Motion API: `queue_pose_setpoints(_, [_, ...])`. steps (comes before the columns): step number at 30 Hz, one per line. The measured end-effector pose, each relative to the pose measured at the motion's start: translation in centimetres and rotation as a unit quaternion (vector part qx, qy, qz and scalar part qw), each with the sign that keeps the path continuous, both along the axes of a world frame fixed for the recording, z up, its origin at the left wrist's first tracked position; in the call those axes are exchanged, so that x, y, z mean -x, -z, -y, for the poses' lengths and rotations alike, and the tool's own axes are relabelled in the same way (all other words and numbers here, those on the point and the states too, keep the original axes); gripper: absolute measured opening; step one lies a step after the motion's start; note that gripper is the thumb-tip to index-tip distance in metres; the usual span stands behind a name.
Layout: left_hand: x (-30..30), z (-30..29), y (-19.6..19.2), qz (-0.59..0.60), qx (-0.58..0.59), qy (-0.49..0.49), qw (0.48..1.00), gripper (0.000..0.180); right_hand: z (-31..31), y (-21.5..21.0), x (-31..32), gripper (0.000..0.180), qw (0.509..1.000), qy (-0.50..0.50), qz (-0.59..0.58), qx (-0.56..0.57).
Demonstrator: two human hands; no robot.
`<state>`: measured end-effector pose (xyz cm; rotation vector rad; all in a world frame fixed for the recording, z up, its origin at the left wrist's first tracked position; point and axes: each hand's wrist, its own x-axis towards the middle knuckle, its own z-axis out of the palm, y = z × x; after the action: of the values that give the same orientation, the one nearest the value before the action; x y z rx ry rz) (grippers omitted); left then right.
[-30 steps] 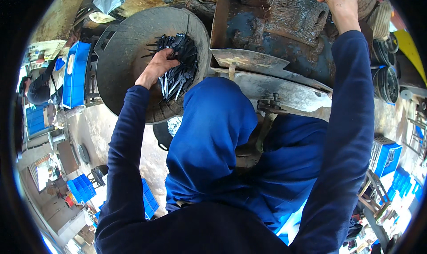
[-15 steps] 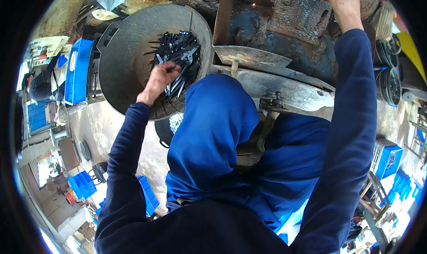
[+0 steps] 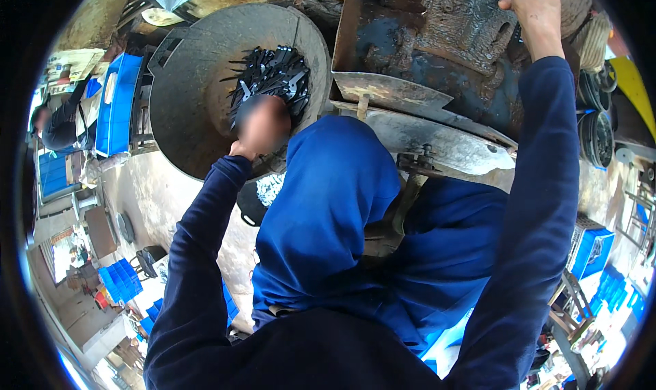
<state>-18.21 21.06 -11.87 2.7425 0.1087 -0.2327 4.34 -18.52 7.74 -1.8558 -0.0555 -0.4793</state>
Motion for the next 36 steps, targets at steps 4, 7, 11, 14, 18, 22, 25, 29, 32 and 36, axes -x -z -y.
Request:
queue_pose_setpoints(4, [-0.6, -0.4, -0.7, -0.031, 0.063, -0.067, 0.995, 0.030, 0.3, 0.2, -0.1, 0.027, 1.000, 0.001, -0.006, 0.011])
queue_pose_setpoints(7, [-1.4, -1.4, -2.0, -0.028, 0.144, -0.098, 0.984, 0.024, 0.3, 0.3, -0.3, 0.029, 1.000, -0.002, -0.010, 0.013])
queue_pose_setpoints(11, [-3.1, -0.3, -6.6, 0.016, 0.247, -0.077, 0.966, 0.019, 0.5, 0.3, -0.5, 0.033, 1.000, -0.005, -0.012, 0.022])
queue_pose_setpoints(14, [-4.5, 3.0, -12.5, 0.091, 0.287, 0.011, 0.954, 0.022, 0.5, 0.0, -0.6, 0.035, 1.000, -0.018, -0.008, 0.024])
queue_pose_setpoints(18, [-7.6, 10.7, -16.3, 0.158, 0.490, 0.085, 0.853, 0.016, 2.3, 0.7, -2.0, 0.040, 0.998, -0.030, -0.025, 0.054])
queue_pose_setpoints(22, [-12.0, 18.7, -19.6, 0.198, 0.482, 0.178, 0.835, 0.015, 1.0, 0.5, -1.3, 0.035, 0.996, -0.003, -0.020, 0.086])
queue_pose_setpoints(25, [-14.4, 25.0, -22.1, 0.193, 0.550, 0.096, 0.807, 0.019, 4.1, 2.9, -3.6, 0.032, 0.999, -0.021, -0.001, 0.048])
queue_pose_setpoints(29, [-16.4, 28.3, -21.5, 0.156, 0.568, 0.035, 0.808, 0.029, 5.9, 4.0, -5.1, 0.032, 0.990, -0.107, 0.016, -0.096])
queue_pose_setpoints(32, [-16.0, 26.9, -19.7, 0.126, 0.555, 0.001, 0.822, 0.031, 2.3, 3.2, -3.4, 0.032, 0.968, -0.149, 0.012, -0.201])
queue_pose_setpoints(36, [-15.9, 27.1, -18.8, 0.120, 0.582, -0.017, 0.804, 0.030, 2.8, 1.6, -3.2, 0.037, 0.998, -0.057, 0.003, 0.020])
